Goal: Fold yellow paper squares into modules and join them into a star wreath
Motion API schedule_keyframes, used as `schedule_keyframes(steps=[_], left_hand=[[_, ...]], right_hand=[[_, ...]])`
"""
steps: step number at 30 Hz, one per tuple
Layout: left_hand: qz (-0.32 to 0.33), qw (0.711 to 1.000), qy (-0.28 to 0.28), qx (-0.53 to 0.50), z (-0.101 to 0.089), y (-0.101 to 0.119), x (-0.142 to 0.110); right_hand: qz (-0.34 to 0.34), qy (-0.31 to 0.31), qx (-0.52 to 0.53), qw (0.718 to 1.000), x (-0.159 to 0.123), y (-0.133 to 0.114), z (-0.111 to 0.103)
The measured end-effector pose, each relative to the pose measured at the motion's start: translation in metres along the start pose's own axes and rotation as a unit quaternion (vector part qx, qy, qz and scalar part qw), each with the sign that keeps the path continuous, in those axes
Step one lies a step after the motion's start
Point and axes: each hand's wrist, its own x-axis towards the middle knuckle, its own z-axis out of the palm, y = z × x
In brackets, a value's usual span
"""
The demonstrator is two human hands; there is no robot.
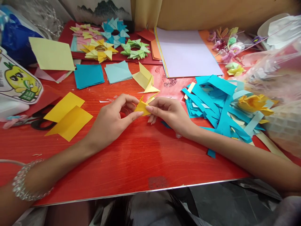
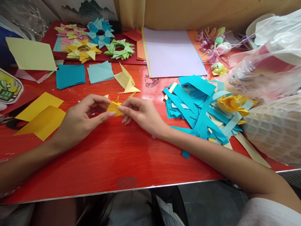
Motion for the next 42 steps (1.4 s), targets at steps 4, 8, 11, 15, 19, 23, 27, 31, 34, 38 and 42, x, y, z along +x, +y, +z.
schedule_keyframes(steps=[4, 8, 11, 15, 19, 23, 27, 31, 34, 38, 42], left_hand=[[-0.018, 0.999, 0.002, -0.030, -0.0010, 0.0006, 0.0005], [-0.021, 0.997, 0.016, -0.076, -0.0023, 0.0016, 0.0016], [-0.016, 0.996, 0.020, -0.087, -0.0032, 0.0025, 0.0020], [-0.021, 0.994, 0.027, -0.104, -0.0039, 0.0032, 0.0018], [-0.024, 0.989, 0.032, -0.143, -0.0030, 0.0010, 0.0022], [-0.043, 0.983, 0.023, -0.176, -0.0032, -0.0015, 0.0028], [-0.043, 0.985, 0.015, -0.165, -0.0045, -0.0012, 0.0025], [-0.020, 0.991, 0.011, -0.134, -0.0055, 0.0011, 0.0013], [-0.006, 0.995, 0.004, -0.100, -0.0057, 0.0030, 0.0006], [-0.008, 0.996, -0.002, -0.084, -0.0042, 0.0037, 0.0004], [-0.017, 0.995, -0.004, -0.099, -0.0022, 0.0044, 0.0007]], right_hand=[[0.004, 0.010, 0.023, 1.000, 0.0010, 0.0001, -0.0004], [0.012, 0.011, 0.047, 0.999, 0.0022, -0.0002, -0.0001], [0.009, 0.023, 0.065, 0.998, 0.0032, -0.0004, -0.0009], [-0.001, 0.024, 0.095, 0.995, 0.0036, 0.0009, -0.0031], [-0.013, 0.014, 0.133, 0.991, 0.0034, 0.0031, -0.0042], [-0.011, 0.016, 0.158, 0.987, 0.0038, 0.0029, -0.0033], [-0.002, 0.022, 0.147, 0.989, 0.0040, 0.0004, -0.0015], [0.013, 0.034, 0.154, 0.987, 0.0042, -0.0012, -0.0005], [0.045, 0.013, 0.157, 0.987, 0.0046, -0.0012, -0.0005], [0.057, 0.000, 0.155, 0.986, 0.0053, -0.0005, -0.0009], [0.055, 0.010, 0.146, 0.988, 0.0048, -0.0010, -0.0005]])
